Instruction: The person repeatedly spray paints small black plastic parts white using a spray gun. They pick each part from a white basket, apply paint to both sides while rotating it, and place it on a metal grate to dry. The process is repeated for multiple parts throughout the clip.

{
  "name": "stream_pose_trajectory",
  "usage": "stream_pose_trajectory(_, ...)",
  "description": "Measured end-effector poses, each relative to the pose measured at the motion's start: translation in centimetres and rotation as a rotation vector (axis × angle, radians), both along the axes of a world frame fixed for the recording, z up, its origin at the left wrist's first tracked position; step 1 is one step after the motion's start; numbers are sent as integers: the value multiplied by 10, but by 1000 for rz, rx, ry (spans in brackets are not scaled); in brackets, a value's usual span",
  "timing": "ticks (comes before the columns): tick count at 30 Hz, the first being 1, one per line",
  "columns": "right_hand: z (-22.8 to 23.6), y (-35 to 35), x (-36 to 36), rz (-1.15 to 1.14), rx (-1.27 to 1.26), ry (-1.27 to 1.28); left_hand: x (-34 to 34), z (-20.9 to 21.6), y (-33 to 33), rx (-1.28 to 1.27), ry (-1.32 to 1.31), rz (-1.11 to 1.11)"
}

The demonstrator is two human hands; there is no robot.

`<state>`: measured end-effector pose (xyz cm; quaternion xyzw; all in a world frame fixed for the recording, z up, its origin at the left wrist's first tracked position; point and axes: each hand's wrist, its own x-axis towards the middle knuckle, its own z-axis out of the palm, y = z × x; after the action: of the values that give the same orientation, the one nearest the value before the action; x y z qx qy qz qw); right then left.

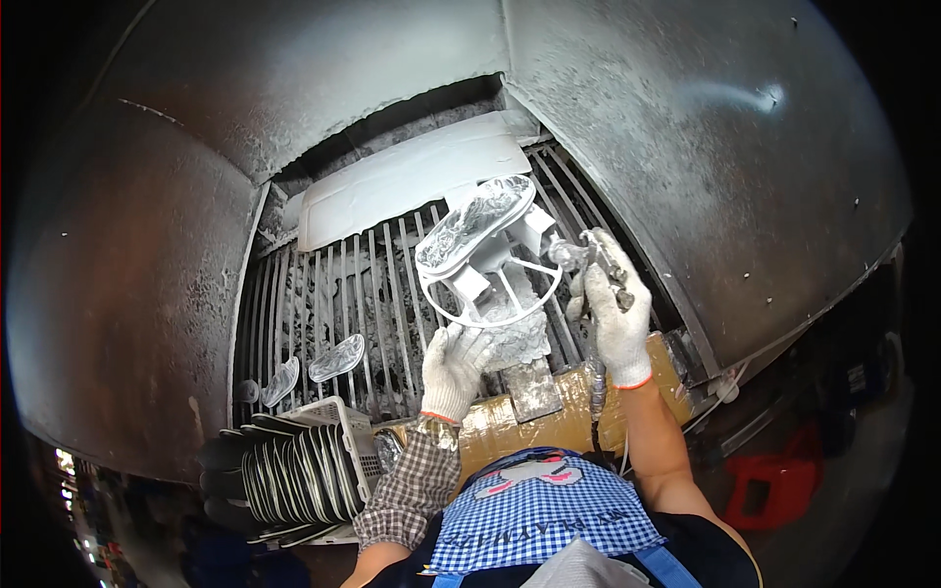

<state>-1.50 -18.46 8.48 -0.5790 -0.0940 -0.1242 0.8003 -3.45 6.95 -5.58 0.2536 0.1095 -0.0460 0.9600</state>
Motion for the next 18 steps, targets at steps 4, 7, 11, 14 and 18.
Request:
stream_pose_trajectory(4,3,-2,-8,-100,-104,-31,0,4,-1,21,-4,16)
stream_pose_trajectory(7,13,2,-17,-99,-211,-33,1,3,0,40,3,34)
stream_pose_trajectory(11,4,11,-14,-1,-151,-27,4,1,5,40,-11,38)
stream_pose_trajectory(14,-2,15,-13,69,-205,-48,6,0,7,36,-10,61)
stream_pose_trajectory(18,-4,19,-16,138,-185,-85,7,3,9,16,-1,68)
